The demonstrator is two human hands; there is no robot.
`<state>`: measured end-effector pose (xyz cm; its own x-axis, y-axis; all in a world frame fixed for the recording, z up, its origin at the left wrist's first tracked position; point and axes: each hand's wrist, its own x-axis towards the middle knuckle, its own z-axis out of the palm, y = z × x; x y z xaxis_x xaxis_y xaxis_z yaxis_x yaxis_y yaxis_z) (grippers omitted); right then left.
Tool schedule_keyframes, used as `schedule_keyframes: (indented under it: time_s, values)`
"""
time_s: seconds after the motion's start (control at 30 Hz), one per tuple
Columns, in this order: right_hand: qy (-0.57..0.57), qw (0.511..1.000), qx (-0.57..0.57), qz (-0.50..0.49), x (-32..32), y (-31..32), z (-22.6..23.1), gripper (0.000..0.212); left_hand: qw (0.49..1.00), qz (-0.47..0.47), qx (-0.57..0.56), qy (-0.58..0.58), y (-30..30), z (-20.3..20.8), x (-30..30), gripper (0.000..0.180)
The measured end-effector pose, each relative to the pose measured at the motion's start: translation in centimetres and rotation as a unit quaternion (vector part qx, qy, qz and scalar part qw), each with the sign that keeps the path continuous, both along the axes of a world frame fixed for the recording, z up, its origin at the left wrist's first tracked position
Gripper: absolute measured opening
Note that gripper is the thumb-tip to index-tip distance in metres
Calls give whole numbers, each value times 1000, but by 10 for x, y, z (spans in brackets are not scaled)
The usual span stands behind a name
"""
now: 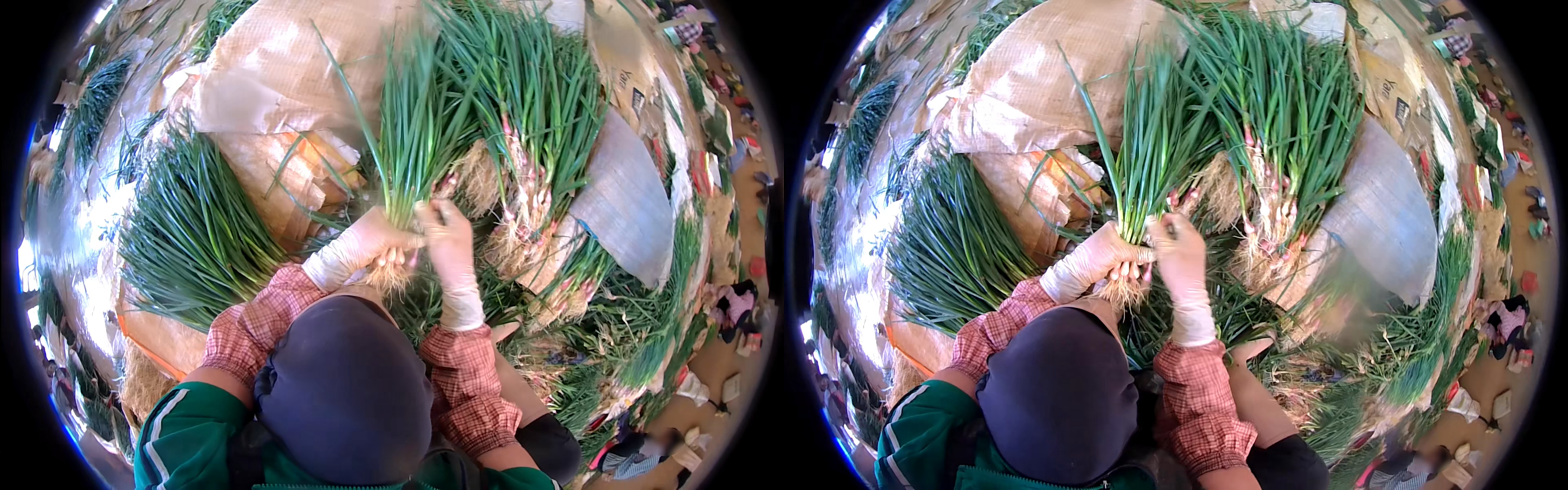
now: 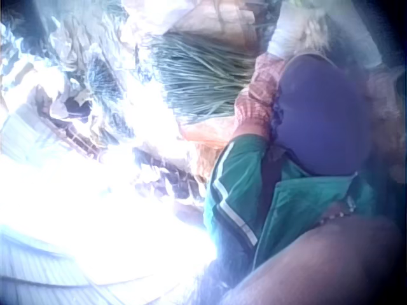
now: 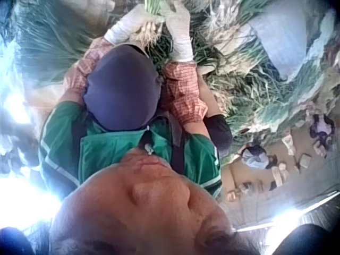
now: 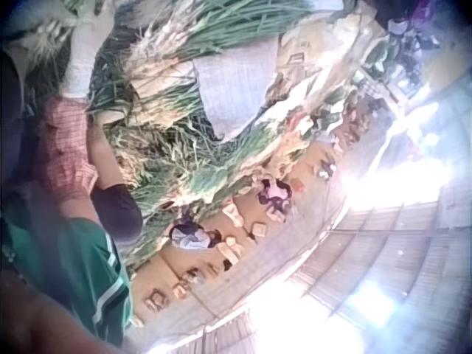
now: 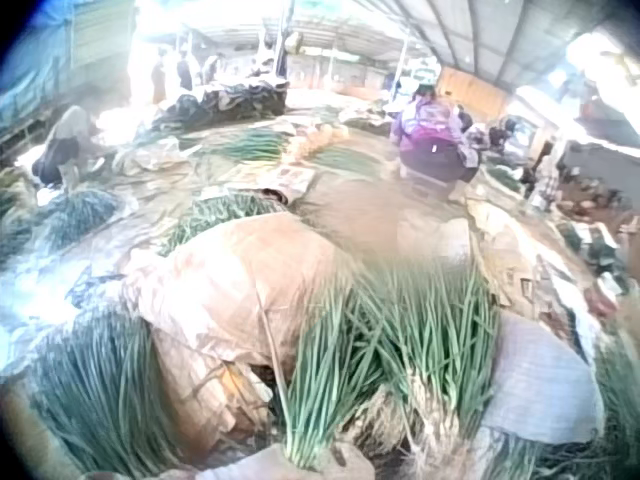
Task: The person sorts bunches of spring onions by hand, removing loose soil and dry leaves from the roots and arranging them on top of large sacks.
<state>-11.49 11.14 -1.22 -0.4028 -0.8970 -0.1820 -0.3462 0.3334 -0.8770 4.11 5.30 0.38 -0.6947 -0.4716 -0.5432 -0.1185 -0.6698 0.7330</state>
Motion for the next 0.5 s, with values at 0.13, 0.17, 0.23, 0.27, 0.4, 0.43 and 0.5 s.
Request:
schedule_keyframes:
  time_s: [0.13,0.17,0.23,0.27,0.4,0.43,0.5]
  values:
    - [-80,989,29,-120,-32,-10,53,23,997,64,19,36,-5,2,-3,22]
    - [-118,972,-37,-197,-40,-17,69,25,996,75,46,31,-11,6,-2,21]
    - [178,972,56,-146,-78,-23,80,31,968,121,160,151,-12,-22,-2,19]
    - [356,927,43,-106,-100,-26,76,33,951,158,227,136,-10,-9,-12,18]
    - [228,949,218,-20,-112,-26,57,28,966,122,178,142,-16,-16,-34,21]
    - [36,978,184,-87,-84,-17,57,25,965,142,146,162,-15,-10,-32,21]
    - [-189,969,153,-40,-38,4,70,21,979,95,152,99,-15,-25,-35,18]
